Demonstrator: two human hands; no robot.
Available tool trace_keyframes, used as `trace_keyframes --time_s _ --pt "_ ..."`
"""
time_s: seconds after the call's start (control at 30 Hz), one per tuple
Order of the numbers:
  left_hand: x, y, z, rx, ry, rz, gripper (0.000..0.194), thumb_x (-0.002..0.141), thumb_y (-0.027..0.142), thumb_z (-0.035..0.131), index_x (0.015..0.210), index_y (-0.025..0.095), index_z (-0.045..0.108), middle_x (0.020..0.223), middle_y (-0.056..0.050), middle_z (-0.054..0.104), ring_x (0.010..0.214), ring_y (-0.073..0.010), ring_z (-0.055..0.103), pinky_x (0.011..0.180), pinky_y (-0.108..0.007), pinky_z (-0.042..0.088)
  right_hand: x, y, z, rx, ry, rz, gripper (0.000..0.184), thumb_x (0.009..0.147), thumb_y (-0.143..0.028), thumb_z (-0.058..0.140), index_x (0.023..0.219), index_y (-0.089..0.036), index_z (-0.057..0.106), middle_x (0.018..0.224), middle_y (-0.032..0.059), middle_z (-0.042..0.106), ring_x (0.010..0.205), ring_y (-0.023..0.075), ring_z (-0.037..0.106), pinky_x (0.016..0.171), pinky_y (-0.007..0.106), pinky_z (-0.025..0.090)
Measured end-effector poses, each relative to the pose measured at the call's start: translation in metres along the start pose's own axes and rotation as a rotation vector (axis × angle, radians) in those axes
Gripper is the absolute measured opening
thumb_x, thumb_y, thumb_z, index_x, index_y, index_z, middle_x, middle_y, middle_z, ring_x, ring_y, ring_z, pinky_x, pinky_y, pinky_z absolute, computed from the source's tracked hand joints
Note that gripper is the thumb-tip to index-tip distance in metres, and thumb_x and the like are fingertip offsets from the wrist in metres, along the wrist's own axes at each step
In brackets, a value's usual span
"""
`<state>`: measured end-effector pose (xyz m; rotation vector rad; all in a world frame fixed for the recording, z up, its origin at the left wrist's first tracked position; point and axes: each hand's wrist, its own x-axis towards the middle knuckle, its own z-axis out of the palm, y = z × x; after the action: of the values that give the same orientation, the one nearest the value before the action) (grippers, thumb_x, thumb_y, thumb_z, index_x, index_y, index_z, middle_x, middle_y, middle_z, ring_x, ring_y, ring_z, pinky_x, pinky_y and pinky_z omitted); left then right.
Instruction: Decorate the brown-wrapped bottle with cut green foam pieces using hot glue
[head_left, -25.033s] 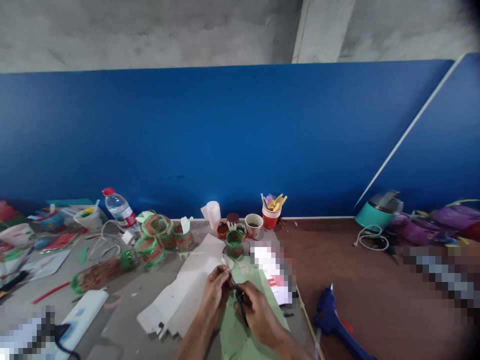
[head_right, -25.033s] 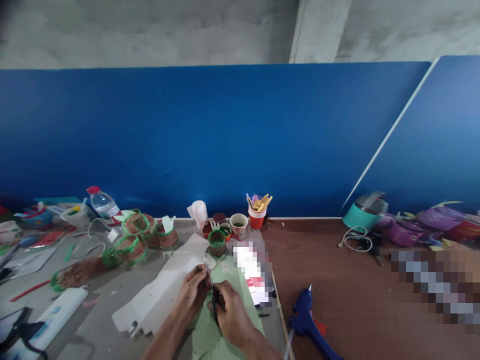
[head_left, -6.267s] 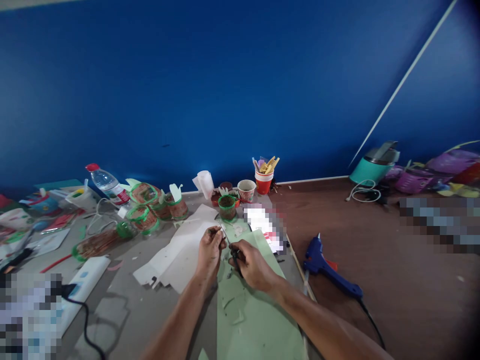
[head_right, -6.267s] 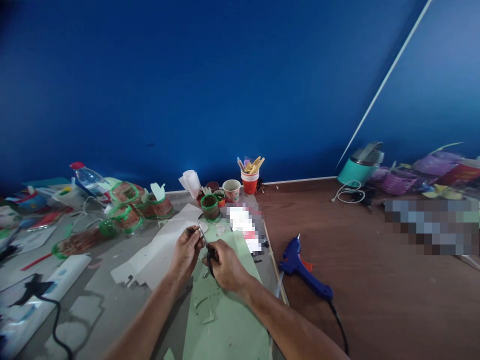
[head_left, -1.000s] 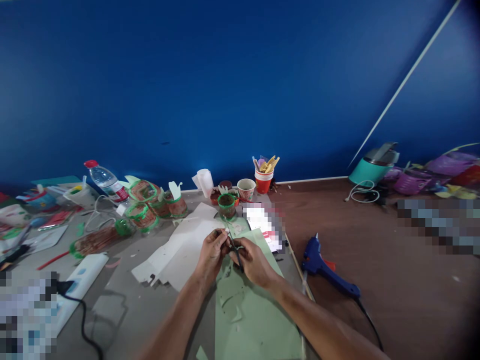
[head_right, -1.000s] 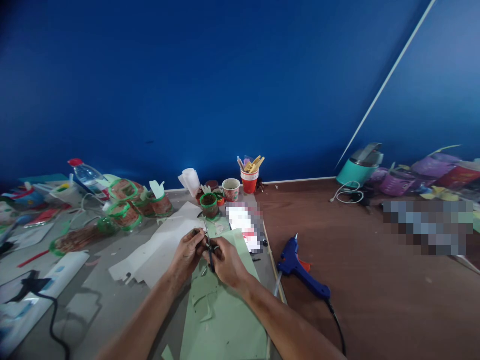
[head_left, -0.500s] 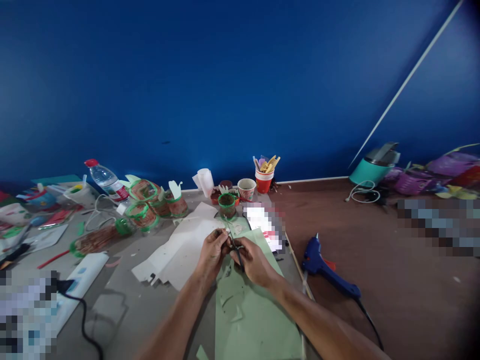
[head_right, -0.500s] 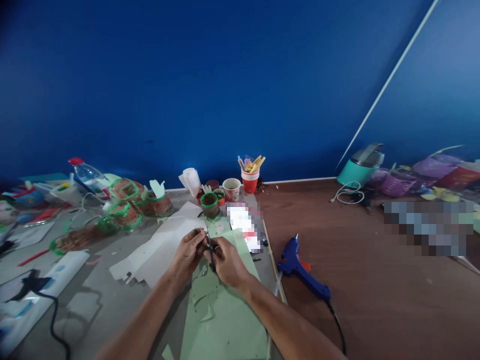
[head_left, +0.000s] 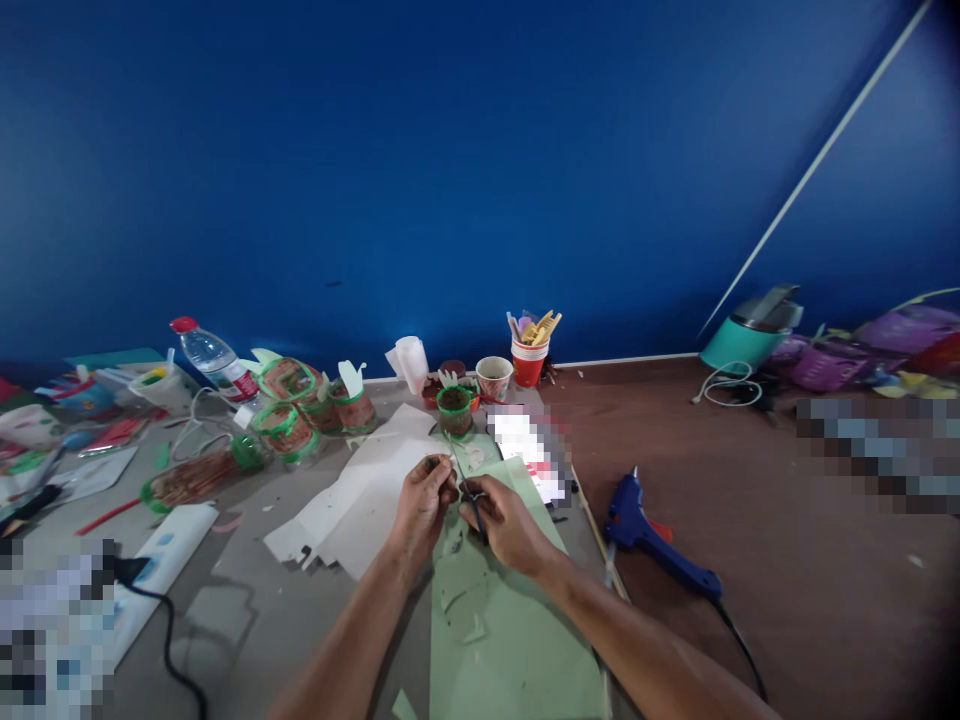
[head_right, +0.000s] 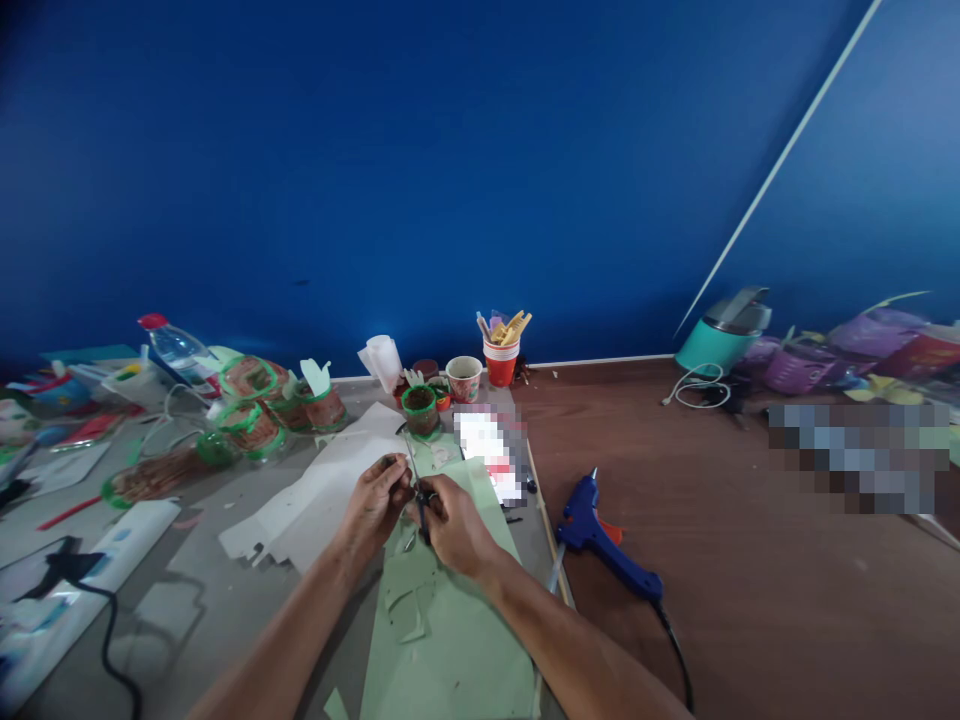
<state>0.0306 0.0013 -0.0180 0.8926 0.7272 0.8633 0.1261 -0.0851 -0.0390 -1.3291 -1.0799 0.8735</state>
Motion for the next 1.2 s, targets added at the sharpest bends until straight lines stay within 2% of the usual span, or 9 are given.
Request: trace_keyframes --time_s 0.33,0.63,0.8,1.07,1.2 --pt "0.002 -0.002 -0.003 0.008 0.035 0.036 0.027 0.059 0.032 0.078 0.067 0.017 0.057 0.051 0.007 0.049 0.042 -0.0047 0.039 0.044 -0.019 0.028 0.0 -0.002 0.002 -0.02 -0.006 -0.003 0.016 0.076 -0.023 0.057 0.089 -0.015 0.06 0.072 0.0002 0.056 0.057 0.011 0.044 0.053 0.023 0.037" --pt "0.008 -0.004 -0.009 0.038 0.087 0.103 0.028 0.06 0.034 0.077 0.07 0.017 0.057 0.05 0.008 0.049 0.042 -0.0051 0.041 0.045 -0.019 0.03 -0.002 -0.002 0.005 0.007 -0.019 0.033 0.01 0.076 -0.024 0.058 0.084 -0.018 0.059 0.062 -0.0043 0.044 0.053 0.0099 0.036 0.047 0.021 0.031" --pt "0.01 -0.007 -0.011 0.045 0.089 0.125 0.027 0.062 0.034 0.077 0.072 0.018 0.057 0.051 0.008 0.048 0.042 -0.0046 0.039 0.044 -0.019 0.028 -0.003 -0.004 0.007 0.039 -0.03 0.066 0.015 0.074 -0.026 0.061 0.085 -0.017 0.057 0.063 -0.0051 0.045 0.051 0.009 0.037 0.048 0.022 0.032" --pt "0.002 -0.007 -0.004 0.018 0.056 0.11 0.028 0.063 0.034 0.076 0.075 0.017 0.057 0.051 0.007 0.049 0.044 -0.0052 0.039 0.044 -0.018 0.028 -0.002 0.0 0.008 0.083 0.036 0.062 0.017 0.077 -0.028 0.058 0.09 -0.017 0.059 0.067 -0.0025 0.05 0.053 0.0096 0.041 0.049 0.022 0.035" --pt "0.002 -0.008 -0.003 0.004 0.062 0.107 0.028 0.062 0.033 0.076 0.074 0.017 0.056 0.051 0.007 0.049 0.044 -0.0049 0.039 0.045 -0.018 0.028 -0.001 0.003 0.007 0.054 0.035 0.06 0.019 0.078 -0.028 0.058 0.092 -0.017 0.06 0.063 -0.0037 0.048 0.052 0.0097 0.039 0.047 0.022 0.034"
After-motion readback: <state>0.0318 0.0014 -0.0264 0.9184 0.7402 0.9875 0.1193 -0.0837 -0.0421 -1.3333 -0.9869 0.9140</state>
